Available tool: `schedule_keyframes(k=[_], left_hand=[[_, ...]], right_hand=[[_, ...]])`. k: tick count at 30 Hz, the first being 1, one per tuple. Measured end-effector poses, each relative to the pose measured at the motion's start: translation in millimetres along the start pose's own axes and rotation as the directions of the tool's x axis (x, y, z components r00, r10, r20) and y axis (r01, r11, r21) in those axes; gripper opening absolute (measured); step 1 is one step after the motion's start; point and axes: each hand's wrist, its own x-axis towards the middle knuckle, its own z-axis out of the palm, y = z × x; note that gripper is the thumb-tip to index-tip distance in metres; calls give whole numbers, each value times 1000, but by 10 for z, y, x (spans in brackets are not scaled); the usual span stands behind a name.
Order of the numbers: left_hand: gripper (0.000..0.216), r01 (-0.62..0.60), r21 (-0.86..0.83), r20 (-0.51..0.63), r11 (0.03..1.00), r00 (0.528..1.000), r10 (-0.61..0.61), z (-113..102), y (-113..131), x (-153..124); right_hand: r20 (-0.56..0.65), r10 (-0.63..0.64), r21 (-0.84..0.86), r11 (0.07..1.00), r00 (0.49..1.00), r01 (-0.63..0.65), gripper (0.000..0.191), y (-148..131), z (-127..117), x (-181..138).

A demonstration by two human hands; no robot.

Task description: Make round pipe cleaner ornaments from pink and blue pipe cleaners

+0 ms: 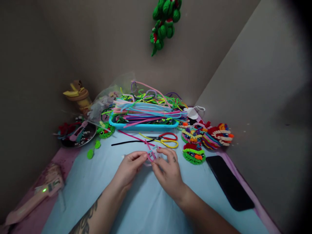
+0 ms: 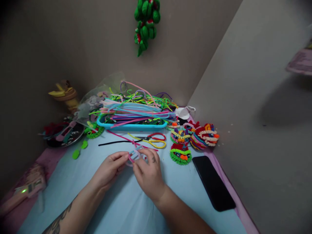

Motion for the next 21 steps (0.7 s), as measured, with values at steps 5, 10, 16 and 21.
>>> schedule_keyframes(k=[5, 10, 16, 21], left_hand=[[29, -16, 1, -17, 1000, 1000, 16, 22, 20, -22], [25, -61, 75, -38, 995, 997, 64, 42, 40, -24], [25, -63, 79, -28, 995, 997, 65, 20, 41, -11], [27, -62, 74, 4, 995, 998, 62, 12, 47, -10]], right_hand=[[41, 14, -26, 1000, 999, -13, 11, 17, 27, -9], [88, 10, -61, 998, 996, -5, 12, 40, 37, -20], [105, -11, -65, 998, 994, 18, 15, 71, 42, -20], [98, -31, -52, 998, 995, 36, 17, 87, 41, -13]])
